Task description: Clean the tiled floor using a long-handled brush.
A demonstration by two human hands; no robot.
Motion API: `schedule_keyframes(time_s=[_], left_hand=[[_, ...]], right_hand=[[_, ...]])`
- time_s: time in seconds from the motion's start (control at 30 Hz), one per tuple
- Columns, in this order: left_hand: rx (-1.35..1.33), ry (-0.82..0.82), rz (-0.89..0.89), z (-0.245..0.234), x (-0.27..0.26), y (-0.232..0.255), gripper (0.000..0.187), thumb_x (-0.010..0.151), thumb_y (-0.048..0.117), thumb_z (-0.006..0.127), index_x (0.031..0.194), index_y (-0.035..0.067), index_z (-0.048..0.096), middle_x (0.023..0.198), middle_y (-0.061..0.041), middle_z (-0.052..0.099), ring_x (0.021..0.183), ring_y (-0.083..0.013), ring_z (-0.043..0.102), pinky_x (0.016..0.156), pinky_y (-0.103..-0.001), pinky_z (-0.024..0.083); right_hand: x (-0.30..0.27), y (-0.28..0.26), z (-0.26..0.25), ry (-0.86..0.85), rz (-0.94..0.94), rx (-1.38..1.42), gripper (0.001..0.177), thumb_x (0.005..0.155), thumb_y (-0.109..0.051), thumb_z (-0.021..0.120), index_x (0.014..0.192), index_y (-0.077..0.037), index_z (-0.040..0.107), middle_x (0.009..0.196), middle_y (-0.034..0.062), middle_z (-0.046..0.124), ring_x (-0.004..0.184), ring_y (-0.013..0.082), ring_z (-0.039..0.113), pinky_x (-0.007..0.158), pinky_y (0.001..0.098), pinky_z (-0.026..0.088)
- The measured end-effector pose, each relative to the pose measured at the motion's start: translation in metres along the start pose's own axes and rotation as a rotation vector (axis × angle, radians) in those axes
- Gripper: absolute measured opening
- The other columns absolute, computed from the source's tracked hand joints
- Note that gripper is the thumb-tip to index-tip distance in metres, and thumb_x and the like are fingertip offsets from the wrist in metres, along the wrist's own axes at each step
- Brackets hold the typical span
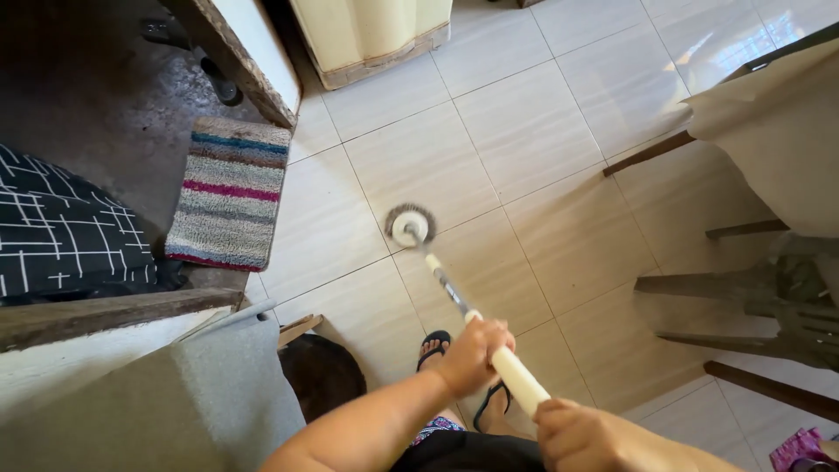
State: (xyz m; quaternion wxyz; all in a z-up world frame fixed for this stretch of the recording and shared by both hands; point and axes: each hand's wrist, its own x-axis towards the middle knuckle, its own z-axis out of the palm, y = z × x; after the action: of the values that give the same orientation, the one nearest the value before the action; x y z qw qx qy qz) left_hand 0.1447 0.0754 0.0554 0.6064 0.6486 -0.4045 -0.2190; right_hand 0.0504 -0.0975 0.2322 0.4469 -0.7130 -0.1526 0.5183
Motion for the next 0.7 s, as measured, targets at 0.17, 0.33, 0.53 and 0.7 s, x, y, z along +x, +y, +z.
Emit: schedule_keyframes(time_s=[0.17, 0.33, 0.53, 0.7], left_hand=[[-0.008, 0.142, 0.019, -0.005, 0.002, -0.059, 0.017, 0.094, 0.016, 0.054, 0.080, 0.010, 0.063, 0.083, -0.009, 0.066, 0.082, -0.0285, 0.063, 0.078, -0.041, 0.048], [-0.345, 0.341, -0.175, -0.063, 0.040, -0.188, 0.035, 0.103, 0.023, 0.043, 0.077, 0.007, 0.060, 0.074, -0.009, 0.063, 0.069, -0.0197, 0.062, 0.067, -0.036, 0.052], [0.255, 0.430, -0.041, -0.118, 0.036, -0.147, 0.018, 0.088, 0.013, 0.063, 0.073, 0.004, 0.059, 0.076, -0.011, 0.060, 0.073, -0.0220, 0.058, 0.062, -0.035, 0.052], [-0.131, 0.486, -0.338, -0.041, -0.040, -0.059, 0.047, 0.104, 0.030, 0.047, 0.065, 0.008, 0.063, 0.060, -0.005, 0.065, 0.057, -0.0167, 0.065, 0.055, -0.033, 0.053]], right_hand=[[0.023, -0.013, -0.021, 0.393, -0.671, -0.177, 0.025, 0.080, 0.003, 0.064, 0.069, -0.005, 0.043, 0.074, 0.0111, 0.049, 0.075, 0.0342, 0.053, 0.084, 0.0478, 0.045], [0.126, 0.029, -0.067, 0.619, -0.647, -0.353, 0.015, 0.071, 0.005, 0.060, 0.070, -0.006, 0.051, 0.075, 0.0103, 0.053, 0.076, 0.0366, 0.050, 0.077, 0.0460, 0.042], [0.161, -0.002, -0.080, 0.710, -0.751, -0.237, 0.013, 0.074, 0.003, 0.060, 0.072, -0.006, 0.051, 0.073, 0.0086, 0.051, 0.075, 0.0312, 0.052, 0.090, 0.0468, 0.045], [0.085, -0.029, -0.014, 0.358, -0.786, -0.233, 0.020, 0.077, -0.001, 0.066, 0.069, -0.008, 0.048, 0.075, 0.0102, 0.052, 0.074, 0.0351, 0.050, 0.071, 0.0468, 0.038]])
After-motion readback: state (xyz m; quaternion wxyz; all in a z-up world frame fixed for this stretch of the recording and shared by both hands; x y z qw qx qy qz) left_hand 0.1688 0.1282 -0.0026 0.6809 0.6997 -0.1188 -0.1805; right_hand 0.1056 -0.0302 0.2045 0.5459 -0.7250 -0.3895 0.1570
